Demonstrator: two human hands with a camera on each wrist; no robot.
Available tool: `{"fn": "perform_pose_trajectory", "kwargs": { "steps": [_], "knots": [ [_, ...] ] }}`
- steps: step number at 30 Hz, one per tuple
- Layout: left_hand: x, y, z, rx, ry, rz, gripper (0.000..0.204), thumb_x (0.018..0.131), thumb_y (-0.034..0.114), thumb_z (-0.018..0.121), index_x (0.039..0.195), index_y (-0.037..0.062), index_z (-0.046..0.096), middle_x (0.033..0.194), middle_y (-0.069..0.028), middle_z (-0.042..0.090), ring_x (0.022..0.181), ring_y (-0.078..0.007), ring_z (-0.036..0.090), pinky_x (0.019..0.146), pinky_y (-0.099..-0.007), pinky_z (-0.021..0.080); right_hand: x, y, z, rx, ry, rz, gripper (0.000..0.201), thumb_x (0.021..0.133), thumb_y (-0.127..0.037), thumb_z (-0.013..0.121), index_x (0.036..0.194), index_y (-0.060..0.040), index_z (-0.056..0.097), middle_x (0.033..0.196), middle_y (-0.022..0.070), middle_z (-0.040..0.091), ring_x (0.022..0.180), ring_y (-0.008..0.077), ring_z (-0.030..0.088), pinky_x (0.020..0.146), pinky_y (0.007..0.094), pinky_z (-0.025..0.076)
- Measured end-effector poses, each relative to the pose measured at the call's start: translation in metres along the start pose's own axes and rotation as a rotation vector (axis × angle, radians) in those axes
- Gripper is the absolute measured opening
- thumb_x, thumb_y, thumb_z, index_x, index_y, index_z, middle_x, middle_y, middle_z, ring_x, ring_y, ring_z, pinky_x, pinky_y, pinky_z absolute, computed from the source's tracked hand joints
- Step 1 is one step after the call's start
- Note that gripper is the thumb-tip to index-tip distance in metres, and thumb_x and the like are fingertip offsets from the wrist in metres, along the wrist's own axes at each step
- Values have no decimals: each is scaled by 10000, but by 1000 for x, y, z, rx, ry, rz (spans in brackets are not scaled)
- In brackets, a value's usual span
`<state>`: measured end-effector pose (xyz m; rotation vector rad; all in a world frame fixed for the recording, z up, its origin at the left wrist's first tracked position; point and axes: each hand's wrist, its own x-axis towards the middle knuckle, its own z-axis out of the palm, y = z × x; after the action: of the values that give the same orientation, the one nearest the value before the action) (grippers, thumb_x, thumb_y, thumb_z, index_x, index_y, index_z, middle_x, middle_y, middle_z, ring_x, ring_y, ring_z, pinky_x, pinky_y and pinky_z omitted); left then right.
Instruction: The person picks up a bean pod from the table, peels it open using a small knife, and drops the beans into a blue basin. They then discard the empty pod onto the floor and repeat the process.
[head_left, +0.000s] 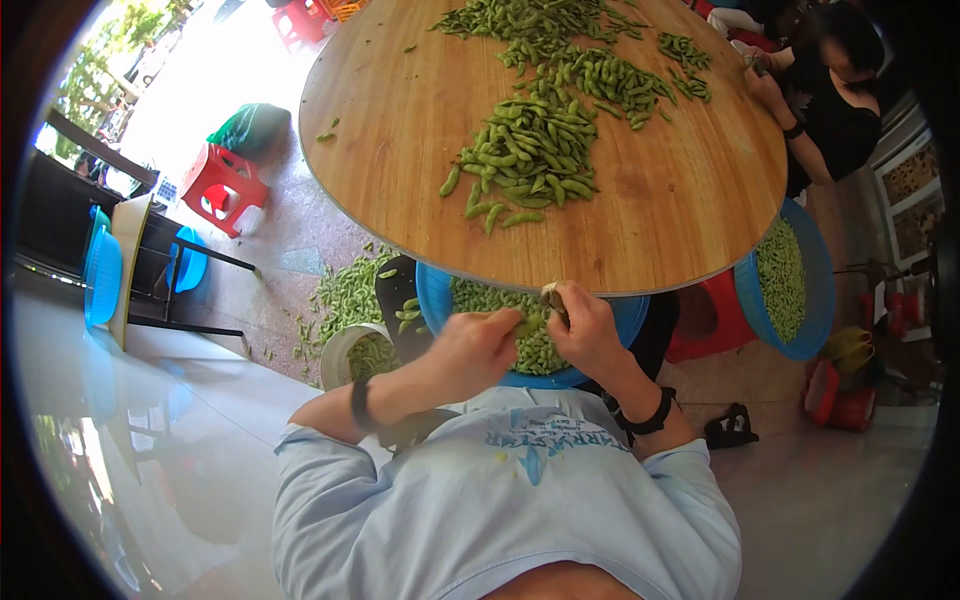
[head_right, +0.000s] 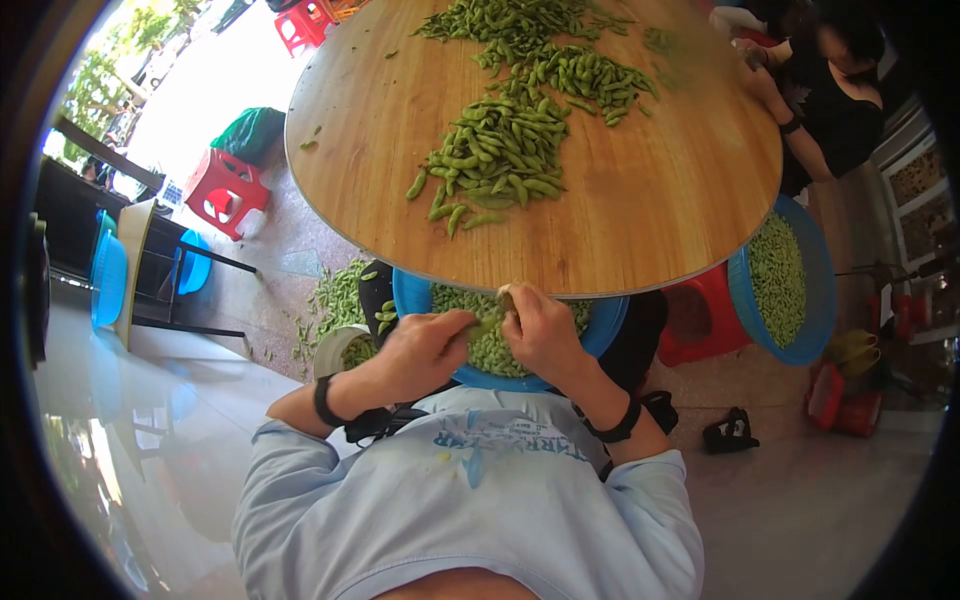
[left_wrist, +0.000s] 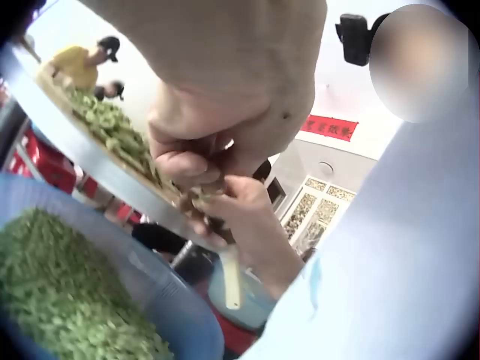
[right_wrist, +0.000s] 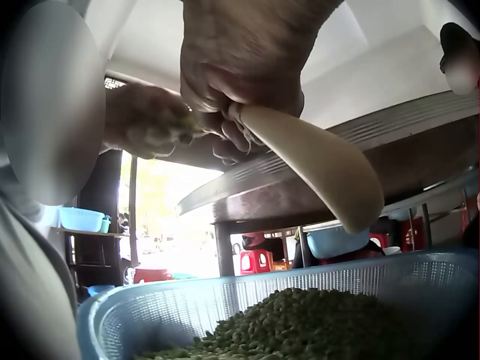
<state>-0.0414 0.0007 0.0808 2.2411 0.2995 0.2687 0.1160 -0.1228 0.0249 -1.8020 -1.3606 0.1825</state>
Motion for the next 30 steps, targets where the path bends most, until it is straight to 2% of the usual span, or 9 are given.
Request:
{"fn": "perform_pose_trajectory", "kwargs": {
  "steps": [4,5,7,11,15,21,24,26,30],
  "knots": [
    [-25,-18,-56,727,-140,-124,154,787,59,588,937,26,591,855,-158,568,872,-351,566,765,-442,463,0,-4,-10,68,-21,-200,298,719,12,640,998,12,536,788,164,566,695,325,591,593,385,486],
    [-22,-21,-57,728,-137,-125,154,787,59,588,937,26,591,855,-158,568,872,-351,566,765,-442,463,-1,-4,-11,72,-43,-231,287,724,2,650,990,11,543,788,164,570,688,319,592,589,381,485],
    [-2,-25,-66,680,141,73,170,809,106,612,953,16,595,859,-150,551,867,-348,551,753,-429,464,0,-6,-8,98,-19,-222,269,742,-8,653,988,12,545,793,167,578,691,315,595,588,377,485],
    [46,-35,-45,413,202,28,198,830,150,619,968,12,586,864,-159,557,853,-361,567,727,-439,467,4,-6,-12,129,-61,-53,201,815,-26,627,995,17,549,806,182,603,676,312,603,582,359,482],
    [83,-68,-24,545,186,-15,222,830,177,619,965,8,566,872,-171,560,840,-372,574,717,-453,466,0,-1,-18,256,-39,10,212,872,-61,576,1060,31,547,770,171,583,613,271,593,553,340,469],
    [87,-76,-24,558,353,86,160,823,105,556,935,-8,537,869,-185,559,791,-372,578,706,-430,476,1,-7,-24,853,-152,326,405,992,-155,390,1336,56,404,722,22,524,510,51,426,462,192,361],
    [75,-53,-19,198,222,-77,132,848,50,521,959,-19,537,855,-134,591,737,-273,594,655,-356,479,7,-4,-17,997,-194,359,404,999,-157,368,1355,34,378,724,41,512,506,55,418,446,194,370],
    [64,-44,-9,-396,63,-147,127,890,34,521,1002,-24,542,842,-73,618,688,-138,568,595,-264,455,8,-3,-15,1141,-194,398,411,997,-168,374,1366,14,367,723,46,506,506,62,414,432,196,373],
    [56,-20,-3,-610,-49,-304,134,910,35,536,1033,-18,545,839,-39,632,682,-61,545,567,-214,436,7,-4,-13,1241,-184,425,418,1000,-204,382,1364,2,374,727,25,487,504,64,423,429,195,370]
  ]
}}
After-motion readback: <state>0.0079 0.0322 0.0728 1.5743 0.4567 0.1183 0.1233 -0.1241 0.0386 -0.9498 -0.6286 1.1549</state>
